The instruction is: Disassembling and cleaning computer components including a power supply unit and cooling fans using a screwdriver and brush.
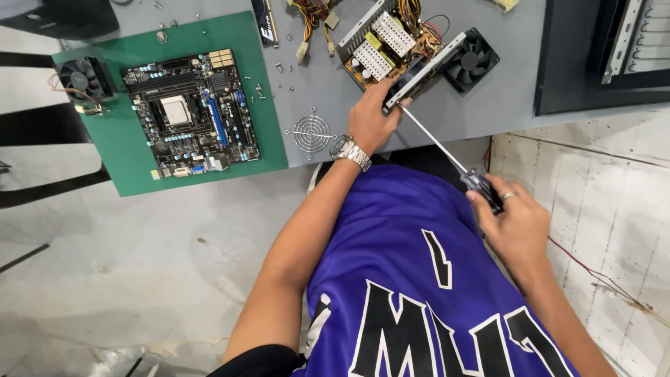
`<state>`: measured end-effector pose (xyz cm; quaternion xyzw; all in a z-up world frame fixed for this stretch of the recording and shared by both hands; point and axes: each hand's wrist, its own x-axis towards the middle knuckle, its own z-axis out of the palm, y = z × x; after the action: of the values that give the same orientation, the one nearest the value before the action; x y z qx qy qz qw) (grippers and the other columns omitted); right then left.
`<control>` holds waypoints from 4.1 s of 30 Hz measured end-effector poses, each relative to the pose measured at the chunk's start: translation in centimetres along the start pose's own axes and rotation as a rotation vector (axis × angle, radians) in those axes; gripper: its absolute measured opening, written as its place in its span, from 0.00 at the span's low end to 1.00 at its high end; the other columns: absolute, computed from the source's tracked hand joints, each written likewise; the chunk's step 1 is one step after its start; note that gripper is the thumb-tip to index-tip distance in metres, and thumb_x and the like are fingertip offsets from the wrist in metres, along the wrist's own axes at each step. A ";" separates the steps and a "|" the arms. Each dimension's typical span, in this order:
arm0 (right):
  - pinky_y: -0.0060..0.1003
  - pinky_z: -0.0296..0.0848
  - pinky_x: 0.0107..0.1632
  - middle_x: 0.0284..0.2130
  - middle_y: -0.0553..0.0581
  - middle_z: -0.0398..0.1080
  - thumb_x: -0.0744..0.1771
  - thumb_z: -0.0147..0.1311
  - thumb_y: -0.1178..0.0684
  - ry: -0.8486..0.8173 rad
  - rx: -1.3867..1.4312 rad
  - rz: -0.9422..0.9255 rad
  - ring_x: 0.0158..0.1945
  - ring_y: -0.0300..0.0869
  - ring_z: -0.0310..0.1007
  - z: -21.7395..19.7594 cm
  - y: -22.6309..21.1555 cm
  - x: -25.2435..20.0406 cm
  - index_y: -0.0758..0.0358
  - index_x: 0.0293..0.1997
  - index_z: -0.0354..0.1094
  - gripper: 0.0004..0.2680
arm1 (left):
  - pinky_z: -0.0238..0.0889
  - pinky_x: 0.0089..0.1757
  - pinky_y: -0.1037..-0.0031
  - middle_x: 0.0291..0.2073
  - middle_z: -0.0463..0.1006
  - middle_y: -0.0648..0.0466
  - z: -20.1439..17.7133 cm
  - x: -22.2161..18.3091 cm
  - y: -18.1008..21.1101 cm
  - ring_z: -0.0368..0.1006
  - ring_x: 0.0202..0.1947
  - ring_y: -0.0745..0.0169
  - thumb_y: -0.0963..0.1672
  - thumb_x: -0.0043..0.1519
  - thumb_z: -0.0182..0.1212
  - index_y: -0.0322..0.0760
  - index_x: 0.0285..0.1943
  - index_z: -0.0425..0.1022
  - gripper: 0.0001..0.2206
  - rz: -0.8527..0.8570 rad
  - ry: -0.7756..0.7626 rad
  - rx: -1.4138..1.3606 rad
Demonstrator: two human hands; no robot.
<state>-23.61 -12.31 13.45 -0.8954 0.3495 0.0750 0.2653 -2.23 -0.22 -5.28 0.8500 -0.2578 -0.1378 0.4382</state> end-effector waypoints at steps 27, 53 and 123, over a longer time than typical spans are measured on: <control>0.34 0.65 0.20 0.29 0.62 0.65 0.59 0.68 0.55 -0.158 0.302 0.151 0.24 0.47 0.67 -0.7 -0.2 1.2 0.70 0.47 0.65 0.17 | 0.72 0.37 0.60 0.34 0.74 0.57 2.4 0.1 -1.7 0.76 0.38 0.50 0.54 0.54 0.65 0.50 0.54 0.68 0.21 0.036 0.148 -0.086; 0.37 0.66 0.14 0.29 0.67 0.60 0.62 0.62 0.60 -0.283 0.772 0.358 0.15 0.49 0.67 0.9 -0.3 1.8 0.81 0.46 0.57 0.16 | 0.73 0.34 0.62 0.33 0.73 0.58 2.1 0.0 -2.1 0.76 0.35 0.51 0.53 0.55 0.64 0.49 0.54 0.67 0.21 0.054 0.174 -0.061; 0.37 0.61 0.18 0.15 0.63 0.63 0.65 0.58 0.52 -0.351 0.576 0.341 0.14 0.46 0.64 6.3 8.1 7.1 0.72 0.28 0.63 0.11 | 0.72 0.39 0.68 0.36 0.73 0.59 -11.3 4.0 -17.8 0.76 0.39 0.56 0.50 0.55 0.65 0.56 0.48 0.77 0.13 -0.325 0.064 0.531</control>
<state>-23.36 -18.15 2.41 -0.6865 0.4498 0.1690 0.5458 11.97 13.73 -13.29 0.9688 -0.1315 -0.1068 0.1811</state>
